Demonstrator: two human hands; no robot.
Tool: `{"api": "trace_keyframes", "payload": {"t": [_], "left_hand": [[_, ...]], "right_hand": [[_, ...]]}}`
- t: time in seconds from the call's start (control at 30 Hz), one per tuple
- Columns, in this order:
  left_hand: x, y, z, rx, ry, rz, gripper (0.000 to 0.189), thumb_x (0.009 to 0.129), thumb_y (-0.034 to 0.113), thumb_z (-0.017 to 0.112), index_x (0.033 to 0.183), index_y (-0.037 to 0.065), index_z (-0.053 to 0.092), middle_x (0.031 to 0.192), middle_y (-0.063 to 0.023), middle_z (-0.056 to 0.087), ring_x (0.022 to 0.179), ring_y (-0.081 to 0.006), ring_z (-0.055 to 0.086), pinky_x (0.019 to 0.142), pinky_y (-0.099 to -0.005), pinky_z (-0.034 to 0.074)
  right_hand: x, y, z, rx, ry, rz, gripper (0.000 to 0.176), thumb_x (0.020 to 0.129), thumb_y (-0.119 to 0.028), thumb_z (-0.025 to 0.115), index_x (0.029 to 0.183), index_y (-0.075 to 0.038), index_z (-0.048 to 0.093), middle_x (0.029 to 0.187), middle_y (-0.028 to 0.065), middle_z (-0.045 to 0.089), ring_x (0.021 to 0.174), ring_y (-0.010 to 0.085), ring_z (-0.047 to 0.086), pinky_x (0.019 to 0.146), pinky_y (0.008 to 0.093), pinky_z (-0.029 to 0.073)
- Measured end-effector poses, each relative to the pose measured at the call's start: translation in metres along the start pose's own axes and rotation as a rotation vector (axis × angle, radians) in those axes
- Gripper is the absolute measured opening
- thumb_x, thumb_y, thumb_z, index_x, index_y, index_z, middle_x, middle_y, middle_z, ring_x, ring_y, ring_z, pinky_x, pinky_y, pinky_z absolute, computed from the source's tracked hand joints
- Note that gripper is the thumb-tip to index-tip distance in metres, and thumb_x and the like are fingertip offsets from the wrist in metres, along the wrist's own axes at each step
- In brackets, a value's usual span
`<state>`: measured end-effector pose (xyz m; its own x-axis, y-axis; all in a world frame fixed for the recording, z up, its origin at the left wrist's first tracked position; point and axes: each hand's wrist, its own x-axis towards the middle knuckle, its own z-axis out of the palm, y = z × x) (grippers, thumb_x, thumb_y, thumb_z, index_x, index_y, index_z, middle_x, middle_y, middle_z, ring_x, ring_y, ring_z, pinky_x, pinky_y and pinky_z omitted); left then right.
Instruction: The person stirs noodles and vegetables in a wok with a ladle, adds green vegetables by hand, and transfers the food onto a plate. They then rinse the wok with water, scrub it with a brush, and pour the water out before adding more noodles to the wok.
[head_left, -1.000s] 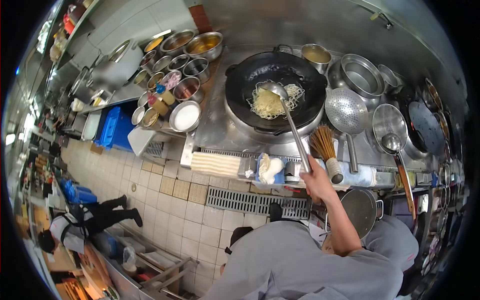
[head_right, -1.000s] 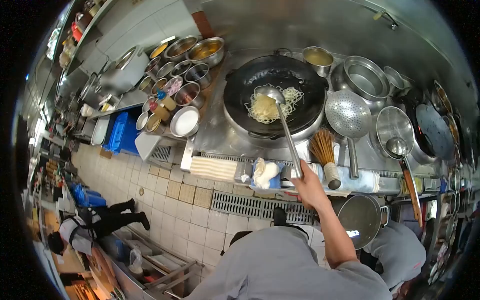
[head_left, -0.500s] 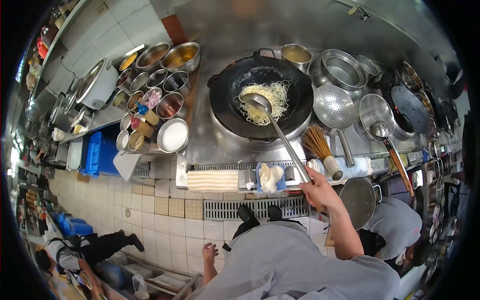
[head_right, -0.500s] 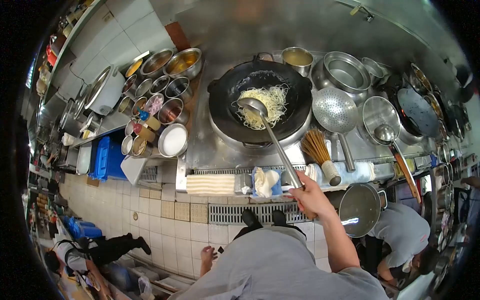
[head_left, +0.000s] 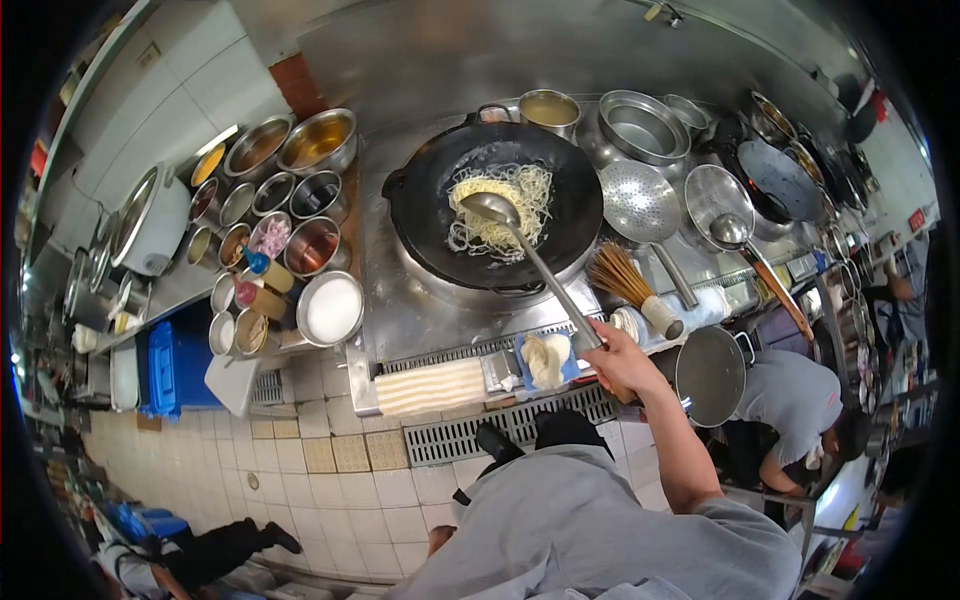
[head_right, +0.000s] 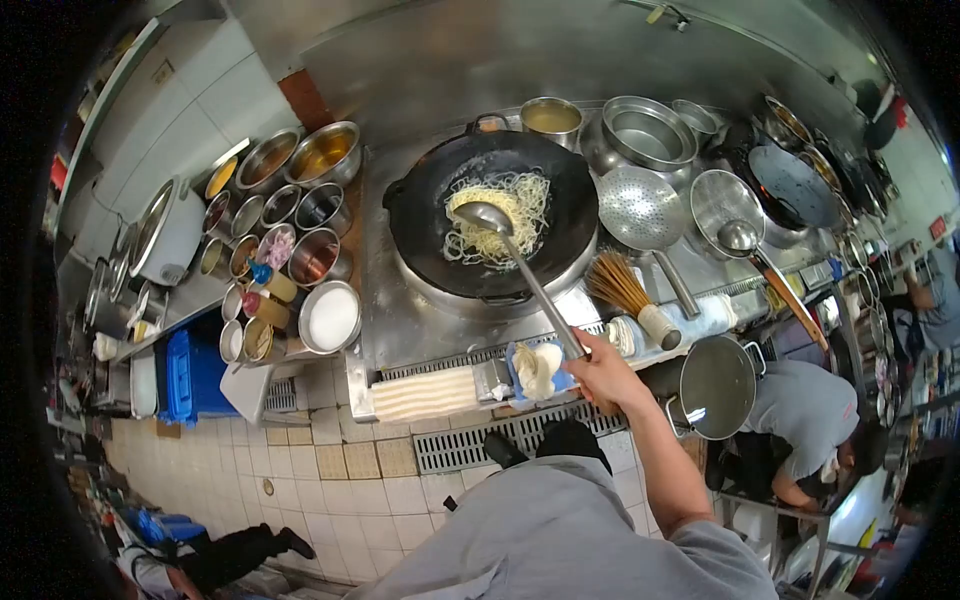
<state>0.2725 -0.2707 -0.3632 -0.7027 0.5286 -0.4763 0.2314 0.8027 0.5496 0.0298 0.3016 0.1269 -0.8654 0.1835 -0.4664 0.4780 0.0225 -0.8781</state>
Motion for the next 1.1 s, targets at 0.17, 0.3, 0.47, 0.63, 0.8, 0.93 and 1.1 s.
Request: {"api": "trace_keyframes", "payload": {"t": [0.17,0.3,0.47,0.63,0.8,0.93,1.1], "left_hand": [[0.008,-0.021,-0.015,-0.051,0.015,-0.062,0.019,0.087,0.019,0.062,0.097,0.004,0.068,0.082,-0.0129,0.068,0.071,-0.0275,0.069,0.057,-0.0396,0.057],[0.033,0.053,-0.126,-0.71,0.205,-0.451,0.016,0.09,0.014,0.058,0.094,0.0,0.065,0.076,-0.0101,0.065,0.061,-0.0213,0.067,0.048,-0.0335,0.055],[0.083,0.151,-0.258,-0.899,0.527,-0.317,0.024,0.096,0.018,0.057,0.11,-0.002,0.059,0.09,-0.0093,0.066,0.068,-0.0185,0.067,0.053,-0.0272,0.053],[0.145,0.306,-0.377,-0.821,0.574,0.01,0.027,0.095,0.014,0.059,0.118,-0.001,0.06,0.096,-0.0092,0.067,0.077,-0.0142,0.065,0.064,-0.024,0.051],[0.216,0.435,-0.422,-0.458,0.59,0.316,0.029,0.09,0.01,0.062,0.117,0.0,0.063,0.123,-0.0135,0.062,0.108,-0.0216,0.062,0.081,-0.0292,0.054],[0.266,0.484,-0.428,-0.034,0.738,0.529,0.029,0.09,0.016,0.063,0.115,0.002,0.065,0.121,-0.0177,0.062,0.11,-0.0302,0.059,0.088,-0.0373,0.05],[0.305,0.496,-0.428,0.074,0.708,0.472,0.025,0.089,0.024,0.062,0.098,0.002,0.068,0.098,-0.019,0.065,0.092,-0.0361,0.059,0.082,-0.0445,0.047]], "right_hand": [[0.042,0.019,0.018,-0.115,0.157,-0.206,0.062,0.086,-0.003,0.058,0.144,-0.011,0.04,0.06,0.0019,0.051,0.042,0.0103,0.047,0.039,0.0277,0.038],[0.0,-0.005,0.014,-0.052,-0.029,-0.062,0.061,0.086,-0.003,0.058,0.144,-0.007,0.039,0.062,0.0016,0.05,0.043,0.0102,0.047,0.039,0.0275,0.038],[-0.009,-0.007,-0.028,0.114,-0.15,0.055,0.053,0.085,-0.003,0.059,0.137,-0.006,0.046,0.062,0.0018,0.053,0.044,0.0104,0.048,0.041,0.027,0.04],[0.023,0.0,-0.016,-0.192,0.079,-0.114,0.054,0.085,-0.006,0.056,0.138,-0.011,0.045,0.064,0.0054,0.055,0.046,0.0138,0.052,0.041,0.0323,0.04],[0.01,0.007,-0.035,-0.129,-0.08,-0.156,0.057,0.085,-0.007,0.058,0.14,-0.01,0.044,0.064,0.0062,0.055,0.045,0.014,0.052,0.04,0.0311,0.042],[0.01,0.026,-0.079,-0.148,-0.052,-0.12,0.062,0.081,-0.007,0.063,0.14,-0.008,0.044,0.064,0.0066,0.056,0.045,0.0145,0.053,0.043,0.0316,0.044],[0.055,0.036,-0.056,-0.448,0.196,-0.298,0.064,0.08,-0.007,0.063,0.141,-0.005,0.042,0.066,0.0088,0.06,0.048,0.0144,0.056,0.047,0.0309,0.046]]}}
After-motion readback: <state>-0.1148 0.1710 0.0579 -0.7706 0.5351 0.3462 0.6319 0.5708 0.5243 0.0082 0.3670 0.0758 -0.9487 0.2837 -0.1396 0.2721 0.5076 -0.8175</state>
